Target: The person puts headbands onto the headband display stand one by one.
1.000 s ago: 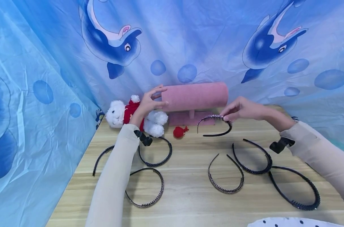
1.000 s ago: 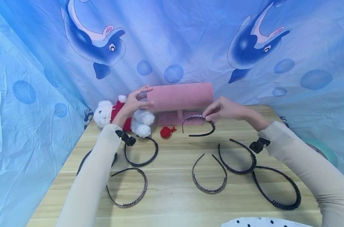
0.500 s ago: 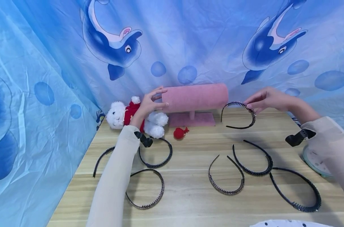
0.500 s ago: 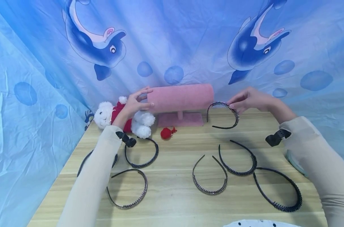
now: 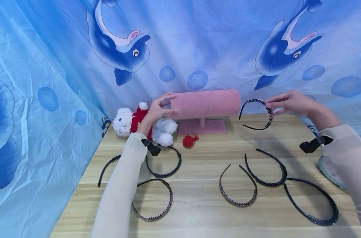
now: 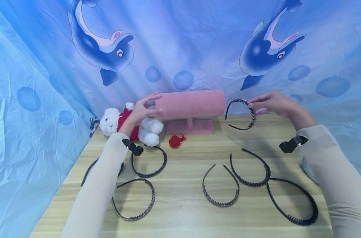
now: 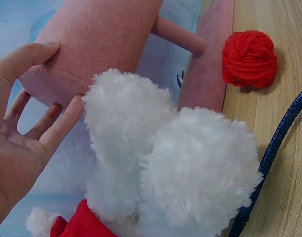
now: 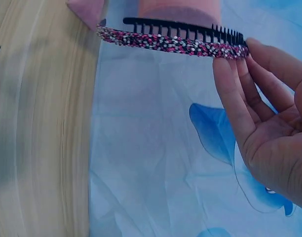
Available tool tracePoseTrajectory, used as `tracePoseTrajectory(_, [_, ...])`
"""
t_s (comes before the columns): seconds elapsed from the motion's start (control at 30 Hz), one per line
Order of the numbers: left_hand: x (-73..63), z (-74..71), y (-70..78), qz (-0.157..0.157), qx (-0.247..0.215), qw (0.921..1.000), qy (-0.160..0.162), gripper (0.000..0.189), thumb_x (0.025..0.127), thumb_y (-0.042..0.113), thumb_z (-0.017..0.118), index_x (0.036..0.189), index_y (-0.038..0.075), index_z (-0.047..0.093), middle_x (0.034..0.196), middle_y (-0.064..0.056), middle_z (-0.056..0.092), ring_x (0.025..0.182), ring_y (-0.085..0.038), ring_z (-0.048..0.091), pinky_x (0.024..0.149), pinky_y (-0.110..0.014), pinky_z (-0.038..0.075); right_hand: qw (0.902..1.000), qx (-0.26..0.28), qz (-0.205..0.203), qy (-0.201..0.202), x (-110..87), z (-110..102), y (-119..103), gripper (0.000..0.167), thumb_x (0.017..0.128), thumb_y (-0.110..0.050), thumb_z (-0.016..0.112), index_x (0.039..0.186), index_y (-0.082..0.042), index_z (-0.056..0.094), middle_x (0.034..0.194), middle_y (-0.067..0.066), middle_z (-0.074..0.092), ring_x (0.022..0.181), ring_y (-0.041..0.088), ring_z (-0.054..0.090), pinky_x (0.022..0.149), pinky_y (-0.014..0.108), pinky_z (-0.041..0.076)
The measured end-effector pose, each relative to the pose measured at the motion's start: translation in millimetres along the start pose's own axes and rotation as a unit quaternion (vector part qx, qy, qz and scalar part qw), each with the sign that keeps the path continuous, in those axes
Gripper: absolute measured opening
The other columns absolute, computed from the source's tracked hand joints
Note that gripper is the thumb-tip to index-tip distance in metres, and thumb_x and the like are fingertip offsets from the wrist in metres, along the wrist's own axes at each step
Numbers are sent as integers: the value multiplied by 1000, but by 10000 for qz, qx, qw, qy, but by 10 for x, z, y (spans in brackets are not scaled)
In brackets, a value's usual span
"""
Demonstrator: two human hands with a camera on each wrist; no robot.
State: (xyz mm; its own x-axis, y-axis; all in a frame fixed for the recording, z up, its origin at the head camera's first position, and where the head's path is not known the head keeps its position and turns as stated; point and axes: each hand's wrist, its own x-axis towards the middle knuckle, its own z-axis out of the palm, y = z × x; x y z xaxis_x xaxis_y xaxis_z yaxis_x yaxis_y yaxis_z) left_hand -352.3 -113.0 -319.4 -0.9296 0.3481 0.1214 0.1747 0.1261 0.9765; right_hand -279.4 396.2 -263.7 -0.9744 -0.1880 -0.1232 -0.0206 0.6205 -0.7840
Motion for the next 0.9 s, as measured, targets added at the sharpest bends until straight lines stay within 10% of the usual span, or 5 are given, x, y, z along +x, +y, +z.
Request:
tracePoseTrajectory(0.53, [145,-57,-238,199,-105,9997,4,65,86,4,80,146,16,57,166,12,33,148,-25,40,93,-39,63,9845,1417,-292,991,247,391,-129,10,94,-24,74,101,-31,78,90,-18,75,85,2,72,77,28,66])
tracePoseTrajectory(0.9, [160,-54,-288,378,95,9991,159,59,86,8,82,141,21,63,161,16,39,144,-21,45,91,-40,64,9830,1468,-258,1072,483,523,-180,43,95,-27,72,133,-8,67,95,-21,73,90,0,71,81,26,65])
